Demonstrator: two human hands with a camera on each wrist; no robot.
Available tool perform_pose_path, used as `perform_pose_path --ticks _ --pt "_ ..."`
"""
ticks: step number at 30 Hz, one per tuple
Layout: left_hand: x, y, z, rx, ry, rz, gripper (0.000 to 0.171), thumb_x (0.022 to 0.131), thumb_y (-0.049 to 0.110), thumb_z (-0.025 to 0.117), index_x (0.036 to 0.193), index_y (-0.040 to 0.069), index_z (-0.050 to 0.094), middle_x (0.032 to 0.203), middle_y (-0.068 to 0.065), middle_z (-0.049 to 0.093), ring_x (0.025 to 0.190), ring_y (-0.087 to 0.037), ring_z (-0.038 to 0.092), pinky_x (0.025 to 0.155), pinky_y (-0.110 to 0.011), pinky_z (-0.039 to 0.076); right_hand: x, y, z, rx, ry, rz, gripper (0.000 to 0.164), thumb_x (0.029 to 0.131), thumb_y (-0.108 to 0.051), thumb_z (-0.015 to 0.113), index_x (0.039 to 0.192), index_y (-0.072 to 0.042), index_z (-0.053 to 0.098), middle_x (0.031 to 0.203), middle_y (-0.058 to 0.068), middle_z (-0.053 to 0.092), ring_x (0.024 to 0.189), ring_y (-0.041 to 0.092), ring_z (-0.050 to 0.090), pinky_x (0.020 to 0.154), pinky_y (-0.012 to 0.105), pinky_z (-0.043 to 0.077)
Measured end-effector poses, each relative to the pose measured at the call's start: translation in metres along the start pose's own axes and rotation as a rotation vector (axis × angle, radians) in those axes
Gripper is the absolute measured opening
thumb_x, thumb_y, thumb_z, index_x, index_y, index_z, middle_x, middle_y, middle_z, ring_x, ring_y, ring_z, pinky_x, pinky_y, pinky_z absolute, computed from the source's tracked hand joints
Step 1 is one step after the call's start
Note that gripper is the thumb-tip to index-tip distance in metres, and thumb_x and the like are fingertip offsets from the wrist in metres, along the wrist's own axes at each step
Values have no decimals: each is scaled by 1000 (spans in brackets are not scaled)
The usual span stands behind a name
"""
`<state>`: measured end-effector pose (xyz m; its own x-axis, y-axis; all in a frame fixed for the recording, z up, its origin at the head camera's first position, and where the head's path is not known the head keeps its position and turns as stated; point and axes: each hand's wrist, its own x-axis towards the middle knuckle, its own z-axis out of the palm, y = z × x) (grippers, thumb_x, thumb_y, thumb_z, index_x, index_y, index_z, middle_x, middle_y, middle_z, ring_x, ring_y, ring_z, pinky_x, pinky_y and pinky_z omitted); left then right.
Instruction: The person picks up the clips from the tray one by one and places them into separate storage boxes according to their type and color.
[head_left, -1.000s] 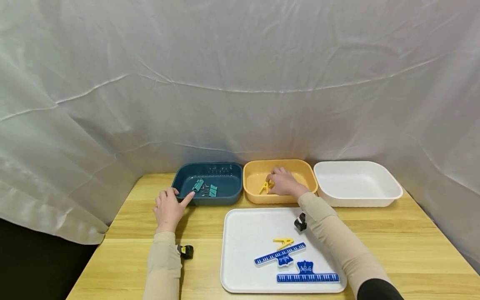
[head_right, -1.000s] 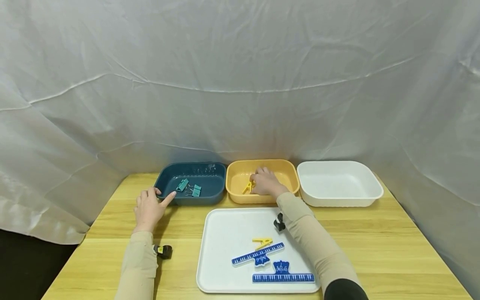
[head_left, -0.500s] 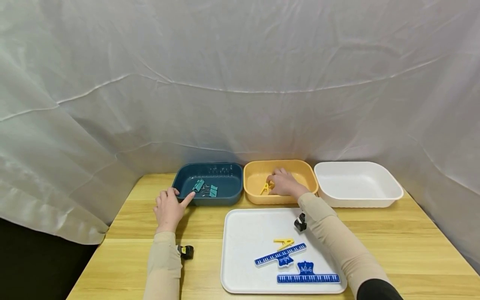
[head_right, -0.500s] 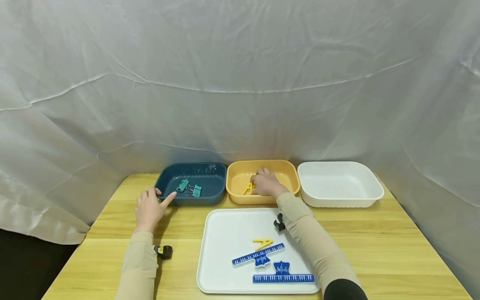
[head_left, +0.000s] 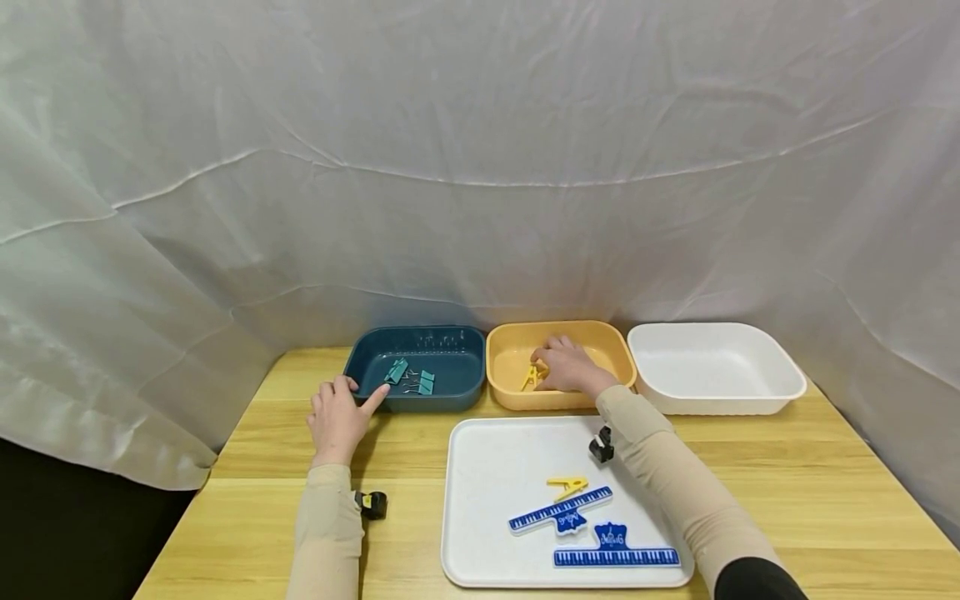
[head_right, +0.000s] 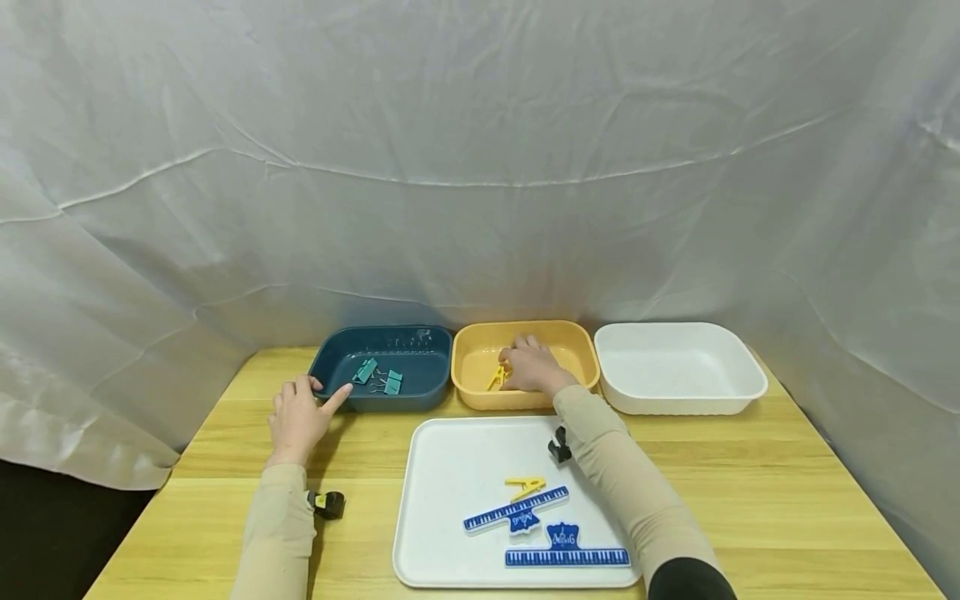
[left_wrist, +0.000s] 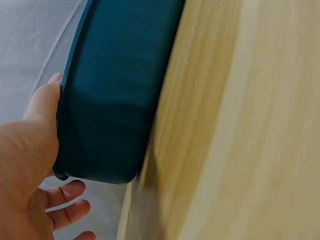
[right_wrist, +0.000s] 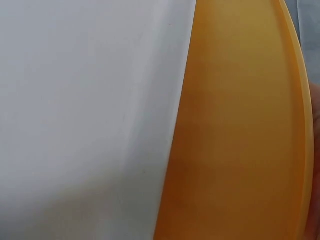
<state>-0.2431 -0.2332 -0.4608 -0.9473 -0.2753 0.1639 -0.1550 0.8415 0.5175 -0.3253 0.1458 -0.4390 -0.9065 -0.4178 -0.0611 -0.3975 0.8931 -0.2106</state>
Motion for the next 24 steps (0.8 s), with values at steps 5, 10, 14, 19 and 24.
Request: perform_pose_path --ticks 5,10,14,19,24 --pt "0 0 0 0 0 -3 70 84 70 56 114 8 49 115 -20 46 104 -38 40 79 -53 35 -1 2 1 -8 29 -4 54 79 -39 78 124 -13 63 129 13 52 121 33 41 101 55 35" --pt "2 -1 1 -2 -1 -8 67 85 67 58 114 8 48 115 -20 46 105 -38 40 80 -54 36 -3 2 -1 1 42 5 57 79 -44 77 125 -13 62 131 13 52 122 34 41 101 55 35" --pt "3 -1 2 1 3 -9 66 85 67 58 114 8 48 116 -20 46 105 -38 40 80 -54 36 -4 3 -3 11 47 21 58 80 -48 75 125 -13 62 132 13 51 123 33 40 103 55 34" --pt "3 -1 2 0 2 -7 67 85 67 58 114 8 48 116 -20 46 105 -38 39 80 -54 36 -8 4 -5 19 82 10 57 81 -48 74 124 -13 63 131 12 53 122 33 41 101 54 35" --pt "4 -1 3 0 -2 -7 69 85 69 57 114 8 48 116 -20 46 105 -38 39 80 -54 36 -14 5 -9 33 130 -7 54 81 -47 75 121 -12 64 127 13 55 120 33 43 100 54 36"
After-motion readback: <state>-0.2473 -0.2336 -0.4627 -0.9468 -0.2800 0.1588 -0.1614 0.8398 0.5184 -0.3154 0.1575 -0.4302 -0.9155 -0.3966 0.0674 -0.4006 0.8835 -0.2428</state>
